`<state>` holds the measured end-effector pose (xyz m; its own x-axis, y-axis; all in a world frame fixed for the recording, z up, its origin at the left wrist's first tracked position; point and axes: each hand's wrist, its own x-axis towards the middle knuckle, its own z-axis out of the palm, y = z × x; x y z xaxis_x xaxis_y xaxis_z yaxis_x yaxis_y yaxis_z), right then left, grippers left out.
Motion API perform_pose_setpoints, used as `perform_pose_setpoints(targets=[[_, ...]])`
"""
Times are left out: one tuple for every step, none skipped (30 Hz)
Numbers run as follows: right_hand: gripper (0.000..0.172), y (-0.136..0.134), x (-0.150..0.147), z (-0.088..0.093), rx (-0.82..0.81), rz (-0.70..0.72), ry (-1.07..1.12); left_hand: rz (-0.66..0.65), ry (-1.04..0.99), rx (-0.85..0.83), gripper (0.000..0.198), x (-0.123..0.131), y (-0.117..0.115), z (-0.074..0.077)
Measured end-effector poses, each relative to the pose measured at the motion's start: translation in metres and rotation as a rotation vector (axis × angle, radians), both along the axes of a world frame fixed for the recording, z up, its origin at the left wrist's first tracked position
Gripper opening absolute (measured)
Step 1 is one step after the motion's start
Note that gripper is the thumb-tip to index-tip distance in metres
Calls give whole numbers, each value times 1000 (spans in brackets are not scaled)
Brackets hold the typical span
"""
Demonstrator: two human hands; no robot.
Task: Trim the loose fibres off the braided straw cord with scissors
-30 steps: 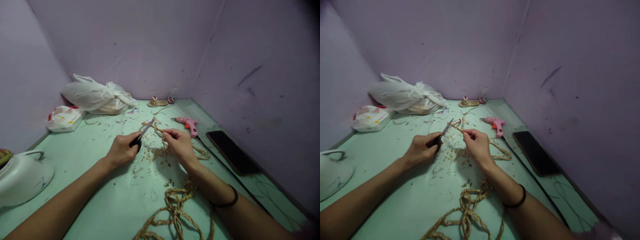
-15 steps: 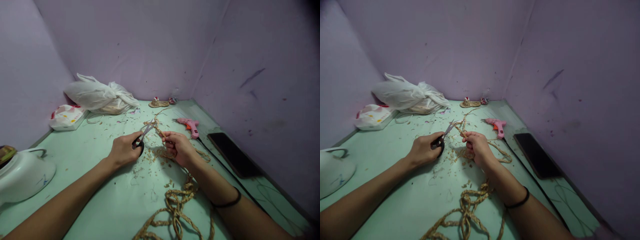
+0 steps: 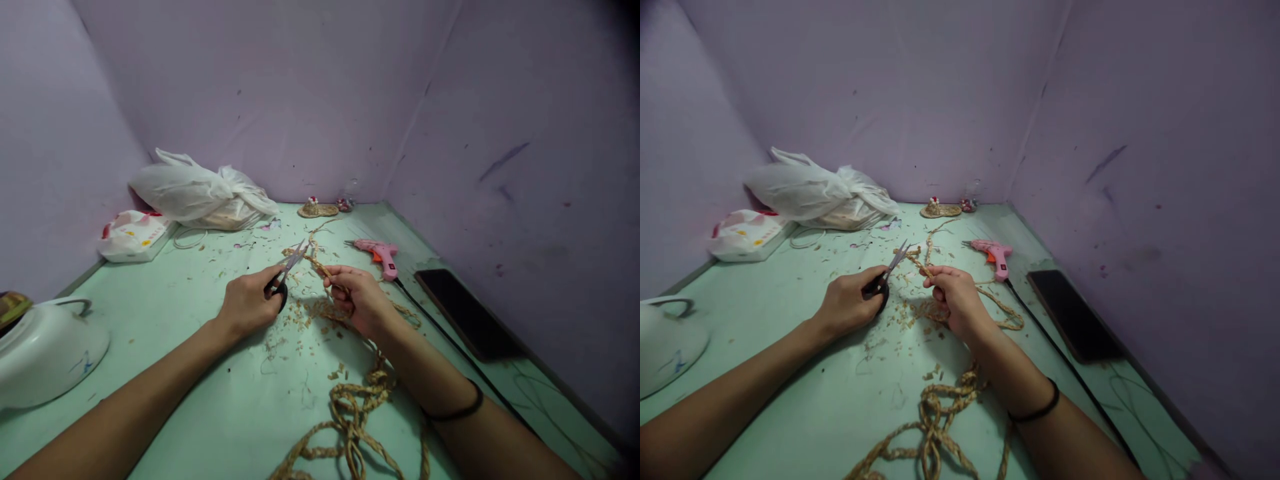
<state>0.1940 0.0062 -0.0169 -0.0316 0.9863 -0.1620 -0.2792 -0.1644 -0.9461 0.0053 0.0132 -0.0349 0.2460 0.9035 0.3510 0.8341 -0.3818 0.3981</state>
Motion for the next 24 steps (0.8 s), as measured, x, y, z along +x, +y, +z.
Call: perform_pose_setpoints(targets=[[20, 0, 0, 0, -18, 3, 14, 1, -1, -2, 41, 0, 0, 0], [21, 0, 0, 0, -46, 8, 34, 0, -1, -3, 41, 0, 0, 0], [22, 0, 0, 0, -71, 13, 51, -2, -3, -2, 41, 0, 0, 0], [22, 0, 0, 0, -73, 6, 54, -3, -5, -2, 41, 0, 0, 0], [22, 1, 0, 0, -72, 2, 53, -4, -6, -2, 40, 0, 0, 0], [22, 1, 0, 0, -71, 2, 53, -3, -8, -3, 40, 0, 0, 0], [22, 1, 0, 0, -70, 3, 53, 0, -11, -3, 40, 0, 0, 0], [22, 1, 0, 0, -70, 2, 51, 3, -13, -4, 40, 0, -1, 0], [22, 1, 0, 0, -71, 0, 47, 8, -14, -5, 40, 0, -1, 0], [22, 0, 0, -1, -73, -4, 40, 12, -12, -6, 39, 0, -1, 1], [23, 0, 0, -1, -75, -7, 33, 15, -9, -6, 39, 0, 0, 1], [23, 0, 0, -1, -75, -9, 27, 16, -6, -7, 39, 0, 0, 1], [23, 0, 0, -1, -75, -10, 20, 16, -2, -8, 38, -1, 0, 0], [23, -1, 0, -1, -75, -10, 14, 16, 2, -7, 38, -1, 0, 0], [23, -1, 0, 0, -73, -13, 9, 15, 7, 0, 38, -1, 1, -1], [23, -1, 0, 0, -72, -18, 6, 10, 13, 15, 38, -2, 1, -1], [23, -1, 0, 0, -69, -26, 3, -2, 25, 40, 39, -2, 0, -2], [24, -1, 0, 0, -64, -37, -3, -22, 45, 76, 40, -3, 0, -2], [25, 0, 0, -1, -56, -49, -12, -48, 80, 114, 42, -3, -1, -2], [26, -1, 0, -1, -44, -63, -26, -76, 128, 150, 44, -3, -3, -3], [27, -1, -1, -1, -32, -79, -44, -97, 186, 180, 46, -3, -4, -2], [29, -1, -1, -1, -19, -94, -65, -107, 251, 203, 47, -2, -6, -2], [29, -2, -2, -1, -4, -108, -84, -104, 314, 220, 49, -1, -8, -2], [29, -2, -2, -1, 13, -123, -104, -90, 365, 233, 50, 0, -9, -1]])
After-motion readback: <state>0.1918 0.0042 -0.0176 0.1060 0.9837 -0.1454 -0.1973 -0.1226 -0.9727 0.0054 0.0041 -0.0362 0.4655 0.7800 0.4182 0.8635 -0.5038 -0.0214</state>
